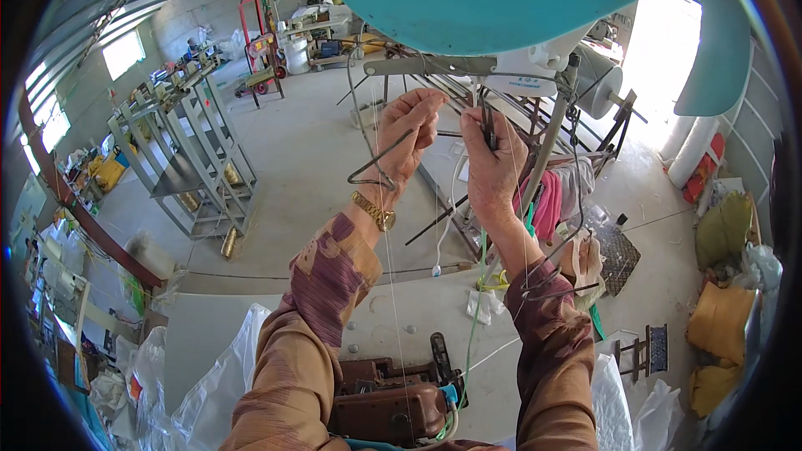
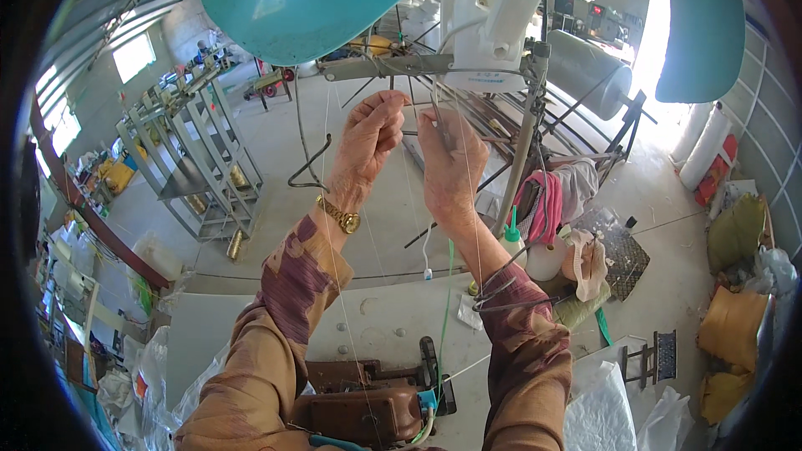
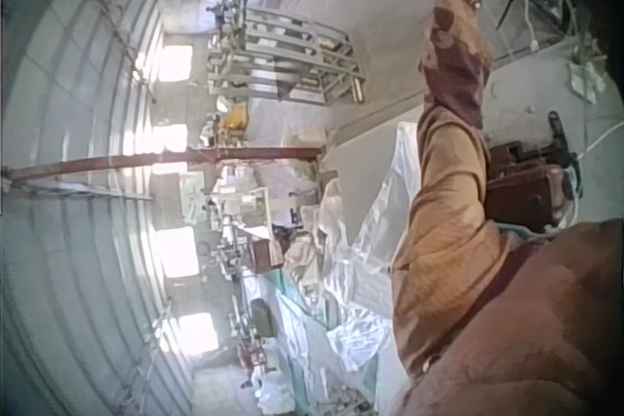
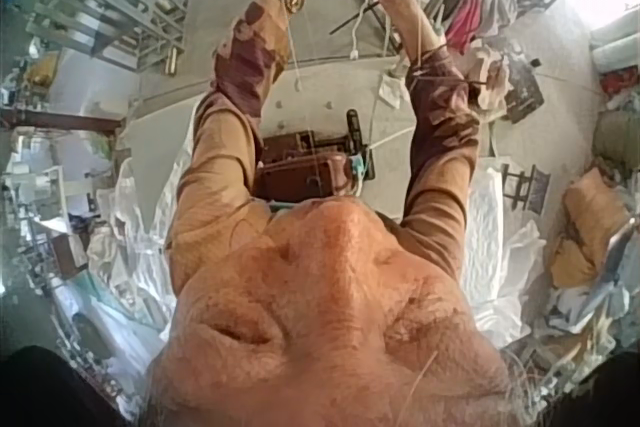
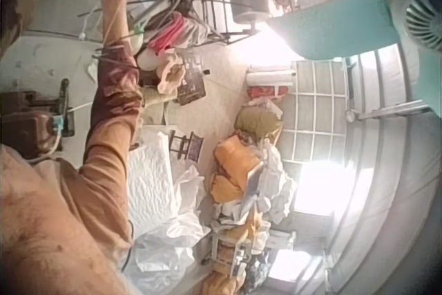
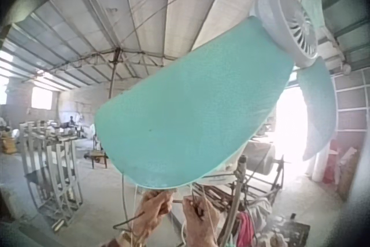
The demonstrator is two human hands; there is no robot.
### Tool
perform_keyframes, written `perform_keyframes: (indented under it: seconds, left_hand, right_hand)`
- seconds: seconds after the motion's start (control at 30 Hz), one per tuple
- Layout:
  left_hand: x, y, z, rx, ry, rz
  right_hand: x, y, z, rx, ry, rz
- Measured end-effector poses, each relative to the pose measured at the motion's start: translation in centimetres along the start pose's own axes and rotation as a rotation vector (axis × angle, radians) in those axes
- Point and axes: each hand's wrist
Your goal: The person sews a large white plastic sheet using a sewing machine, then cuts the thread with scissors. They proceed to thread the sewing machine needle by hand, pulling the thread through the eye and securing it.
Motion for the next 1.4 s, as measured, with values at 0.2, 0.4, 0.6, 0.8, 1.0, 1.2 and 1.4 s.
perform_keyframes:
  seconds: [0.2,0.4,0.6,0.8,1.0,1.2,1.4]
  left_hand:
    - [0.3,-0.1,-1.9,0.022,0.051,0.132]
    - [0.4,-0.2,-2.6,0.006,0.066,0.236]
    - [0.2,0.8,-2.8,-0.036,0.052,0.287]
    - [0.3,1.0,-3.3,-0.108,0.061,0.35]
    - [0.1,0.8,-3.5,-0.083,0.081,0.355]
    - [0.2,1.1,-3.3,-0.07,0.075,0.305]
    - [0.2,0.8,-3.3,-0.056,0.09,0.327]
  right_hand:
    - [-0.2,-1.1,1.3,-0.006,0.085,-0.007]
    - [-1.0,-2.1,2.5,-0.013,0.205,-0.025]
    - [-0.9,-2.7,3.2,-0.006,0.236,-0.016]
    - [-1.1,-2.9,3.8,0.041,0.243,0.068]
    - [-1.0,-3.1,4.0,0.056,0.225,0.094]
    - [-1.0,-3.3,4.2,0.075,0.201,0.109]
    - [-1.3,-3.3,4.3,0.066,0.2,0.116]
Point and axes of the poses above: each hand's wrist, its own z-axis away from the middle knuckle, its own y-axis out of the palm, x = y × z, and after that the axes turned 4 degrees about z, right-handed
